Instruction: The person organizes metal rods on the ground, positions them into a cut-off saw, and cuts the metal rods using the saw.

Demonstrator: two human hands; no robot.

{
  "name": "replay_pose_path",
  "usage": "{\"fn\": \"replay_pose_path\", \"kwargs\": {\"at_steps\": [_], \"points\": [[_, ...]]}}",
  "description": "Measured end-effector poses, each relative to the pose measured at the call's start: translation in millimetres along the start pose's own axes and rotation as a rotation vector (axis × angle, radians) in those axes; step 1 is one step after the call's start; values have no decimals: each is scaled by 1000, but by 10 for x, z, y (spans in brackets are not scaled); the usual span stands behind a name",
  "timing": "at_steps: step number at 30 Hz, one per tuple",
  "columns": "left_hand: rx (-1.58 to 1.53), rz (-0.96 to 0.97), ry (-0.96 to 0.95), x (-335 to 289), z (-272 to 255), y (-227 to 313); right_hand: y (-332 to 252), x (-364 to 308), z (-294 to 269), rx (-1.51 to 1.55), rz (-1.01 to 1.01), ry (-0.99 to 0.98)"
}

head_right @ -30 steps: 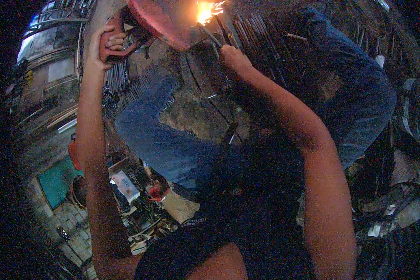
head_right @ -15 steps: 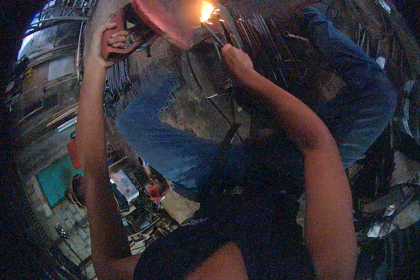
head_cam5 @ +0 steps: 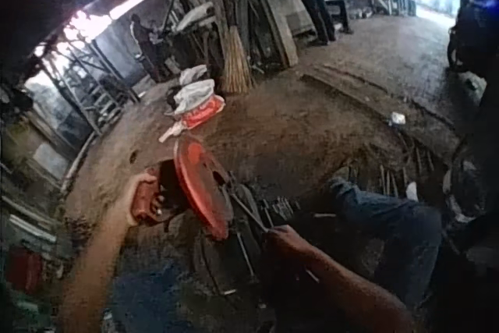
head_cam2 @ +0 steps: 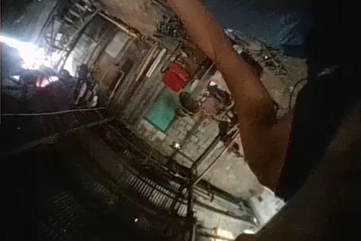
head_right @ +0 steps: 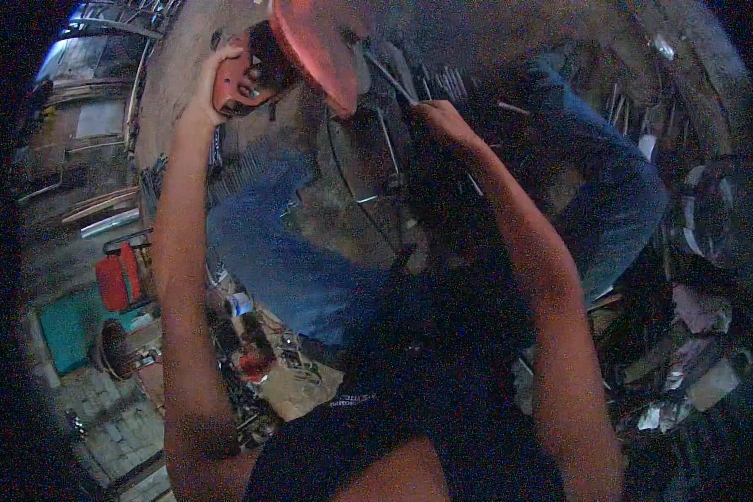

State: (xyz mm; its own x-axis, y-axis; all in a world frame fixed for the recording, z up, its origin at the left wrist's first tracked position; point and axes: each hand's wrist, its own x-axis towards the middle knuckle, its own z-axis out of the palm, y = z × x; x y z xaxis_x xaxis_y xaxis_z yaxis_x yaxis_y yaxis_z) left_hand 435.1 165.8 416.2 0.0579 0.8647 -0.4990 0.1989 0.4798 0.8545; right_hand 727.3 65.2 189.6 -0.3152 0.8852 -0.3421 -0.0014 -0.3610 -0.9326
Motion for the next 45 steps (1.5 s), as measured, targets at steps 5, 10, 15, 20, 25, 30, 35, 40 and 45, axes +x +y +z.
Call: {"fn": "replay_pose_path", "kwargs": {"at_steps": [5,10,15,20,25,30,35,40,45], "points": [[33,24,21,15,-49,-24,-339,-410,-185,205,-8,107],[-69,-27,-27,124,-144,-55,-618,-600,-214,499,33,74],[-34,26,-24,145,-144,-50,-586,-512,-279,612,18,79],[20,92,47,85,-101,-61,-181,-170,-392,430,-135,263],[64,38,57,174,-195,-70,471,161,-490,-83,-242,320],[65,53,23,194,-208,-93,333,99,-481,266,17,242],[-4,71,42,115,-109,-72,-75,-141,-369,452,-59,125],[23,48,43,61,-67,-36,115,-52,-298,35,85,246],[82,65,190,34,-39,-40,282,-13,-243,-513,74,43]]}}
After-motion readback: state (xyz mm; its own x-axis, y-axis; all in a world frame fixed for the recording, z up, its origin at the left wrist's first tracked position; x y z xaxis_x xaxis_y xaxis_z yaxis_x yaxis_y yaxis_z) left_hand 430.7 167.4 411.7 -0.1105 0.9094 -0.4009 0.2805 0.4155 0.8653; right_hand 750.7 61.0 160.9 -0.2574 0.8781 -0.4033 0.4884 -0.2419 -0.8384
